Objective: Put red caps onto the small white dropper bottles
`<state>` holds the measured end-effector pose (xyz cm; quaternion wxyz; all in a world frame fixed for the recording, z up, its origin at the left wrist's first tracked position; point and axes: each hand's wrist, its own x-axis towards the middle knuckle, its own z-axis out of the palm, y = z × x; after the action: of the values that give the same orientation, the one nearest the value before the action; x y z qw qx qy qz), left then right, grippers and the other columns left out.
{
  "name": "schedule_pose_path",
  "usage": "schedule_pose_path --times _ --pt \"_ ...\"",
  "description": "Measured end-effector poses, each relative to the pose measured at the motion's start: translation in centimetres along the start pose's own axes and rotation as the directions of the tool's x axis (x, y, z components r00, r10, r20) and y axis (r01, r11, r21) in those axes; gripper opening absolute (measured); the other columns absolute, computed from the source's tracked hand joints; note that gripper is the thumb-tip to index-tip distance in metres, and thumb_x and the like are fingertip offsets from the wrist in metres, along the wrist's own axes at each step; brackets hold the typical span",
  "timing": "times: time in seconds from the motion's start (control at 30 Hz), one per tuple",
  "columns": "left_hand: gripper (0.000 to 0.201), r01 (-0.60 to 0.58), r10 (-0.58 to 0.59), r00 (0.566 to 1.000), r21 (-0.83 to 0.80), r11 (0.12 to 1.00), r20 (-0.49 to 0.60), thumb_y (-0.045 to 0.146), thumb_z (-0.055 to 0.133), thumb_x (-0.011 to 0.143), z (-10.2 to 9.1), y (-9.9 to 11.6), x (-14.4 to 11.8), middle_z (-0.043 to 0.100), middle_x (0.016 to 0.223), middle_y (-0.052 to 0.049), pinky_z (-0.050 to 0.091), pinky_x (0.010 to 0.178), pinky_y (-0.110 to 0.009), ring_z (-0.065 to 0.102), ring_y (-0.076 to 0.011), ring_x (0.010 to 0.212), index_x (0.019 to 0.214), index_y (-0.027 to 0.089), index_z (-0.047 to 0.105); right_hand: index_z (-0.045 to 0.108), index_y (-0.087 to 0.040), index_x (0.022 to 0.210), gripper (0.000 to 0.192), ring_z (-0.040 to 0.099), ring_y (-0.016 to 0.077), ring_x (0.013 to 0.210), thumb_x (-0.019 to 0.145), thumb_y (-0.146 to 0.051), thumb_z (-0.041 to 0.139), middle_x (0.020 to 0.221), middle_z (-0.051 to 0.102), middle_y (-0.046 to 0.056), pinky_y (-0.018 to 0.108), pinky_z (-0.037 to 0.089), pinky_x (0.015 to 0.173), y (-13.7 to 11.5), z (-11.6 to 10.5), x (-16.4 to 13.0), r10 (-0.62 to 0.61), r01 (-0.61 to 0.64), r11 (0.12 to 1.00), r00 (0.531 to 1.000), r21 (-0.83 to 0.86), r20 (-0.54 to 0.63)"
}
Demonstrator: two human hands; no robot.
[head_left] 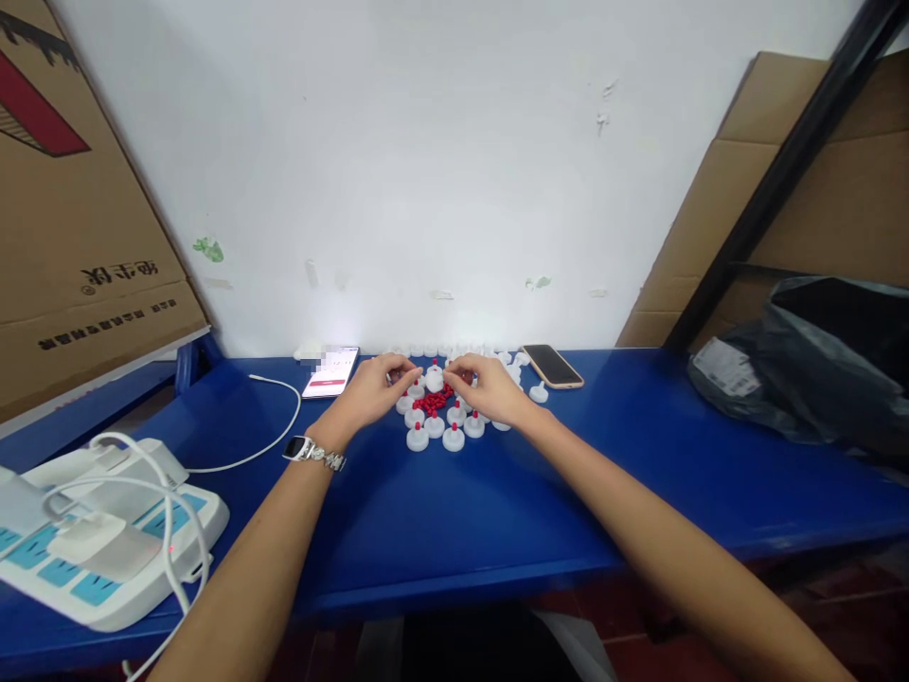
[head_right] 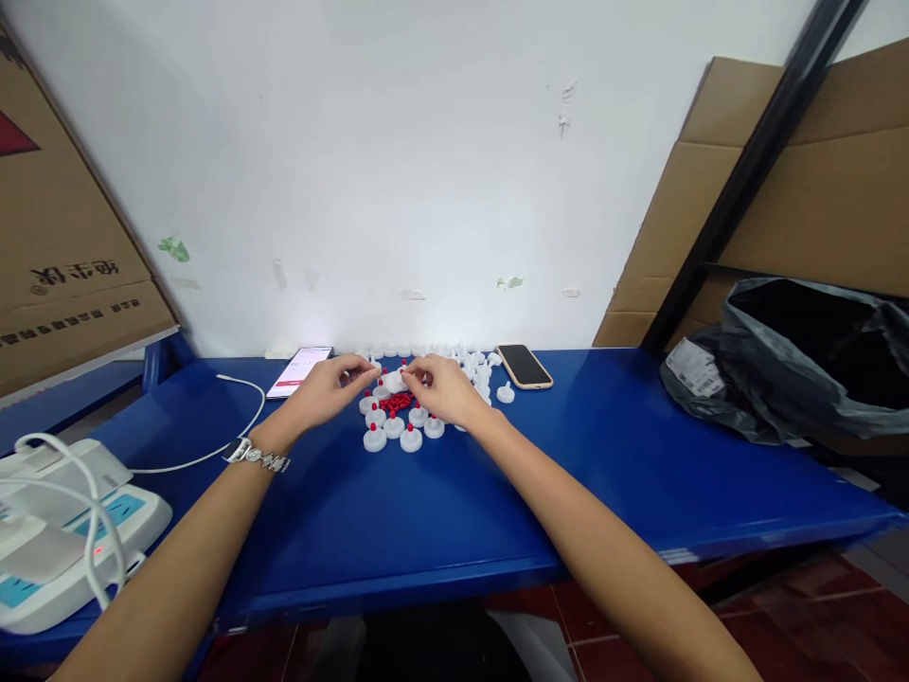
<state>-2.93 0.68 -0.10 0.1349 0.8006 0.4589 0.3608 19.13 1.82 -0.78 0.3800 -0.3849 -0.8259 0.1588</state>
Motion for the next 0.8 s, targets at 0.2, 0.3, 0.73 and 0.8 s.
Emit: schedule_pose_path --times 0.2,0.3,0.73,0.8 --pt "0.034 0.04 -0.039 0.986 0.0 0.999 0.161 0.051 0.064 0.08 0.1 -1.0 0.0 0.068 0.07 -0.004 0.041 0.057 -0.028 0.058 -0.0167 0.064 0.073 0.019 0.074 0.075 -0.021 0.082 0.02 0.057 0.0202 0.082 0.088 -0.03 0.058 0.08 0.069 0.005 0.033 0.037 0.079 0.1 0.1 -0.5 -0.059 0.102 0.973 0.977 -0.205 0.205" --pt "0.031 0.087 -0.079 0.965 -0.02 0.996 0.251 0.049 0.067 0.077 0.2 -1.0 0.0 0.067 0.065 -0.003 0.037 0.054 -0.027 0.055 -0.0157 0.06 0.073 0.02 0.077 0.075 -0.021 0.081 0.02 0.055 0.0216 0.085 0.087 -0.032 0.059 0.079 0.066 0.005 0.036 0.033 0.082 -0.2 -0.2 -0.5 -0.032 0.112 0.942 0.968 -0.316 0.25" --pt "0.041 0.123 -0.111 0.991 0.191 0.974 -0.071 0.043 0.042 0.094 -1.1 -0.9 0.0 0.066 0.065 -0.004 0.034 0.056 -0.028 0.053 -0.0161 0.058 0.078 0.017 0.069 0.07 -0.021 0.084 0.024 0.06 0.0181 0.079 0.089 -0.039 0.056 0.081 0.069 0.002 0.035 0.034 0.085 -0.8 -0.4 1.4 0.02 0.058 0.947 0.971 -0.316 0.239" --pt "0.036 0.196 -0.171 0.978 0.24 0.951 -0.12 0.04 0.044 0.093 -1.2 -1.8 0.0 0.067 0.066 -0.005 0.036 0.057 -0.028 0.056 -0.0179 0.059 0.076 0.017 0.067 0.07 -0.021 0.086 0.022 0.061 0.0175 0.078 0.09 -0.035 0.053 0.084 0.071 0.002 0.033 0.036 0.082 -0.5 0.2 3.3 0.03 0.04 0.944 0.979 -0.329 0.204"
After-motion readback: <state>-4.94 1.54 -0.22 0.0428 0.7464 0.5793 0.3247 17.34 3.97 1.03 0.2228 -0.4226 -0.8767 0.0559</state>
